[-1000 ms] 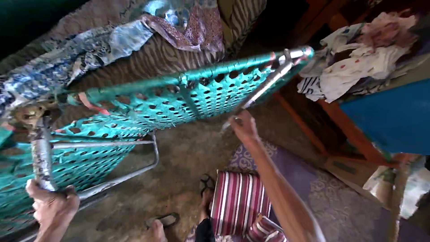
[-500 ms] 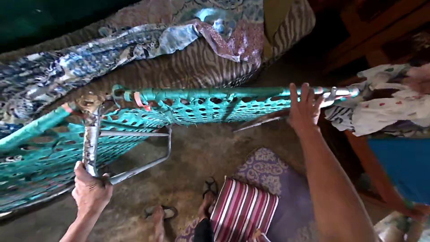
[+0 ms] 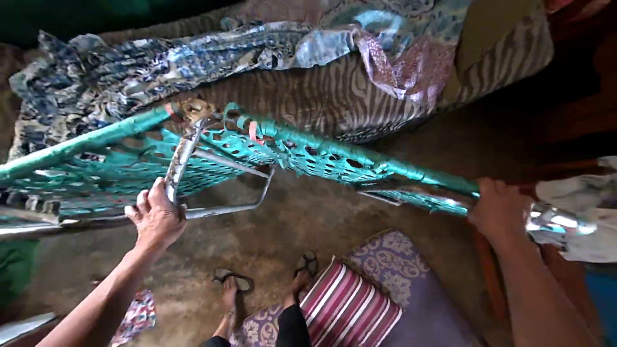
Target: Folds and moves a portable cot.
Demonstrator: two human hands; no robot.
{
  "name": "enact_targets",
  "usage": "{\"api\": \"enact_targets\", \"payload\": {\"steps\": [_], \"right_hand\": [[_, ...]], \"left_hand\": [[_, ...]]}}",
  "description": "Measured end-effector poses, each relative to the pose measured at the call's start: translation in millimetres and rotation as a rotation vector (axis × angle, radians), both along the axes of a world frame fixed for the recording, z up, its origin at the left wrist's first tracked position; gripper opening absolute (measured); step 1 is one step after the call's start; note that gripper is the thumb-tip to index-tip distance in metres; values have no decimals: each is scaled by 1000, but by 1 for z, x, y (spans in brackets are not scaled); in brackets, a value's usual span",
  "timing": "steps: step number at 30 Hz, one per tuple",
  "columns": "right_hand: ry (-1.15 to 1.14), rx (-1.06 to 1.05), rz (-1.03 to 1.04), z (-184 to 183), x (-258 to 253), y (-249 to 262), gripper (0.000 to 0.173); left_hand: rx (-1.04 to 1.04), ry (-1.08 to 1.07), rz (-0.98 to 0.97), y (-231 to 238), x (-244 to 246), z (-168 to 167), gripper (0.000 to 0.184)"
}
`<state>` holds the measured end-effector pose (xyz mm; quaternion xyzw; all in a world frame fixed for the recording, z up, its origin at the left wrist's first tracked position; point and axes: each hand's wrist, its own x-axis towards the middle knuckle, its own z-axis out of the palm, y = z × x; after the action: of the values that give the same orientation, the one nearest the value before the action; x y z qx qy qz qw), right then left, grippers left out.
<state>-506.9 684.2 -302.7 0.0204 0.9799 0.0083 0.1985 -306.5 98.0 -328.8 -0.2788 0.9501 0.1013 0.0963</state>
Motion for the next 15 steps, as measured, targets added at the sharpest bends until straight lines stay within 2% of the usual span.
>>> {"api": "enact_targets", "payload": {"steps": [2,7,11,15], "right_hand": [[-57,21,11,6,17,-5,55],[-169,44,59,38,63,-31,58],[-226,68,73,85,115,-59,59],[-278,13,95,129,162,-98,64]], "left_hand": [[39,-59,21,5,-1,5,77],[102,-70,69,-6,-19,15,82],[127,-64,78,-22,-38,25,96],[150,-92,25,-43,-51,42,95]]}}
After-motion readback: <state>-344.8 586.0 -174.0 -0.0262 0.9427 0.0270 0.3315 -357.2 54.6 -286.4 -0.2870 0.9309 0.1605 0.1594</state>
